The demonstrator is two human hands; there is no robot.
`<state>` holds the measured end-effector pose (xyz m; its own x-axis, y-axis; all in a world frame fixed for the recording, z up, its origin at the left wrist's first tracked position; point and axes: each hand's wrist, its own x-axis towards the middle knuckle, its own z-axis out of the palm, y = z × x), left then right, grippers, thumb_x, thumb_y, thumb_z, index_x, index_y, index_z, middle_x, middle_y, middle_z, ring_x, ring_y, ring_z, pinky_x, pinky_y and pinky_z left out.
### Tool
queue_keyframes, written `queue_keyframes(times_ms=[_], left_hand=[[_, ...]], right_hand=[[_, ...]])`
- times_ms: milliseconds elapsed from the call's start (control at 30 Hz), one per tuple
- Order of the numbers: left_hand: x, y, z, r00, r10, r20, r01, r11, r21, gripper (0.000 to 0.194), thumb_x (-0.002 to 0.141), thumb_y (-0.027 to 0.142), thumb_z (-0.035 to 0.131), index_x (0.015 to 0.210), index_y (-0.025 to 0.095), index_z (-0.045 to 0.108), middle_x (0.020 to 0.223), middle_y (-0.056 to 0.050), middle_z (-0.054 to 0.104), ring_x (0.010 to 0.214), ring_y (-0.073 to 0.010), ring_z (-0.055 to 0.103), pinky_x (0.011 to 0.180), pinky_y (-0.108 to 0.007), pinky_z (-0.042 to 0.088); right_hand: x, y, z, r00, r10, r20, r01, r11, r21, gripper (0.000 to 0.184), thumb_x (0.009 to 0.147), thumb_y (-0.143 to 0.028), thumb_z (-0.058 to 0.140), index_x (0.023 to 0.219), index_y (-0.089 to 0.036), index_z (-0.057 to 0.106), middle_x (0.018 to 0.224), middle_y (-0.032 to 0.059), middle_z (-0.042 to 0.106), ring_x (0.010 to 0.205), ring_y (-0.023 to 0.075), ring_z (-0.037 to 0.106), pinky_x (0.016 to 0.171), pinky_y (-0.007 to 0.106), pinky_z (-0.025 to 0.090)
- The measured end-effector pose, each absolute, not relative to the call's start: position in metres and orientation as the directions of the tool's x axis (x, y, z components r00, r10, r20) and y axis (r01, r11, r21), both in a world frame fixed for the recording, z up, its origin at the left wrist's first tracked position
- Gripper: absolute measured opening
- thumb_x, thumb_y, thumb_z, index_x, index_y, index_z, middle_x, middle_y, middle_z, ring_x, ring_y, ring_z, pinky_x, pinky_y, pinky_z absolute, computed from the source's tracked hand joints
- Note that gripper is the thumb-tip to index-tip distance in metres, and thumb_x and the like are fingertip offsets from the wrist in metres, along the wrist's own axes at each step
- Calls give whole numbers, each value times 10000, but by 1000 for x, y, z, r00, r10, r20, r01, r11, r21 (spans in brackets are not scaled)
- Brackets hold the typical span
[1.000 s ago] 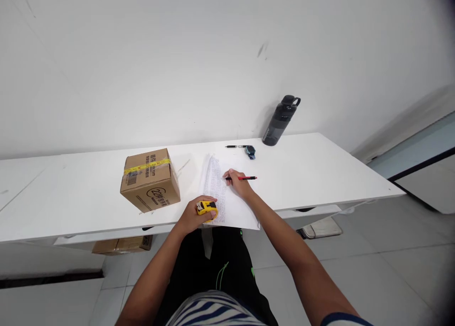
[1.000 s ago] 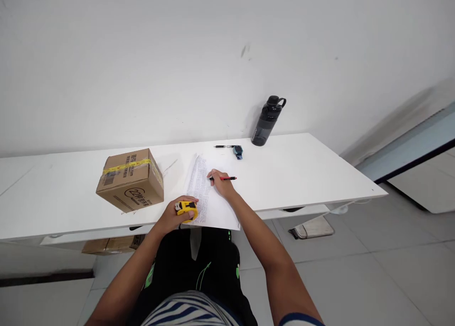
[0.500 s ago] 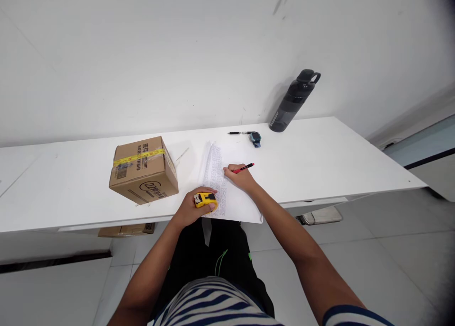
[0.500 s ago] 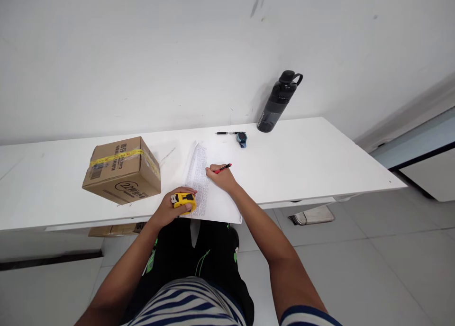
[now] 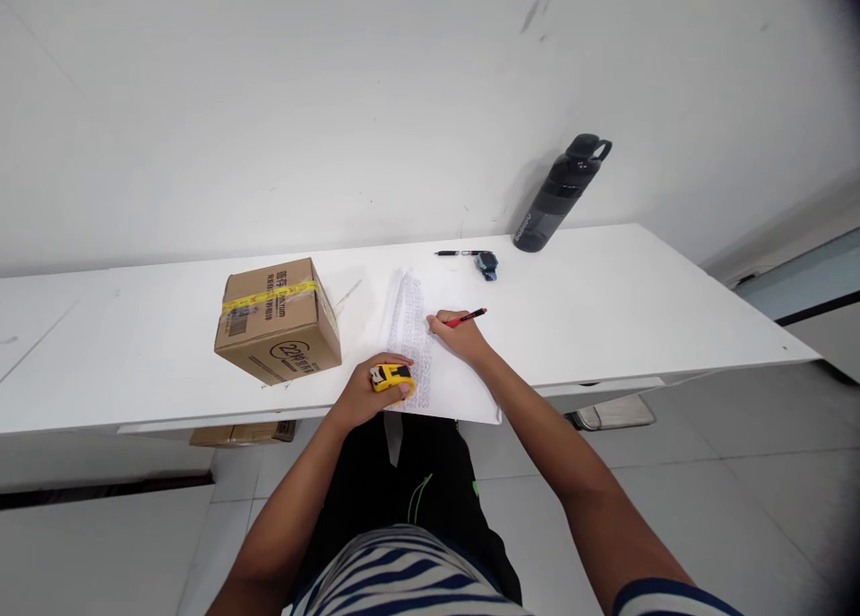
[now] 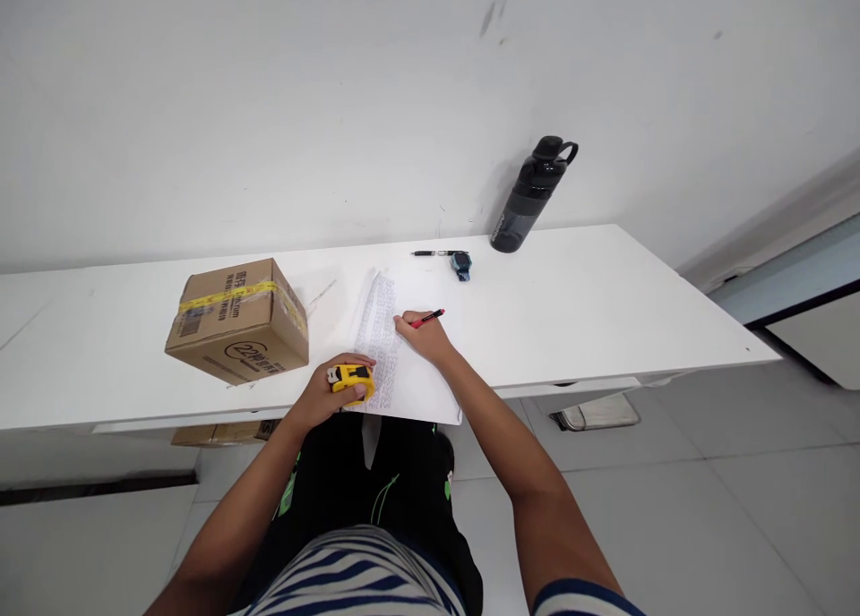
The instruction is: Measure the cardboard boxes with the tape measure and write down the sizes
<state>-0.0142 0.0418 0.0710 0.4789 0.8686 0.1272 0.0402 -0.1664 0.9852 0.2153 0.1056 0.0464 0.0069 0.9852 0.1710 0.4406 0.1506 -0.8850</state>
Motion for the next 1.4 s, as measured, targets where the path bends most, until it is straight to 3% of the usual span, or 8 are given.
queue_keyframes(times_ms=[1200, 1400], left_hand=[[-16, 39, 72, 484, 872, 74, 34, -103, 994, 338, 756, 337, 749, 1039, 171, 669, 1175, -117, 668, 1071, -242, 625, 912, -366, 502], [-17, 39, 70, 481, 872, 87, 23, -112, 993, 350, 753, 333, 755, 1049, 172, 664, 1171, -115, 666, 1085, -245, 617, 904, -363, 505]], right_hand=[[215, 105, 39, 136, 965, 223, 422, 147, -894, 424, 815, -403, 502, 522, -239, 243, 495, -57, 283, 518, 112, 296, 522, 272, 272], [217, 108, 34, 115, 972, 204, 460, 130, -878, 398, 808, -437, 512, 502, -228, 369, 499, -37, 423, 537, 128, 411, 540, 269, 340]])
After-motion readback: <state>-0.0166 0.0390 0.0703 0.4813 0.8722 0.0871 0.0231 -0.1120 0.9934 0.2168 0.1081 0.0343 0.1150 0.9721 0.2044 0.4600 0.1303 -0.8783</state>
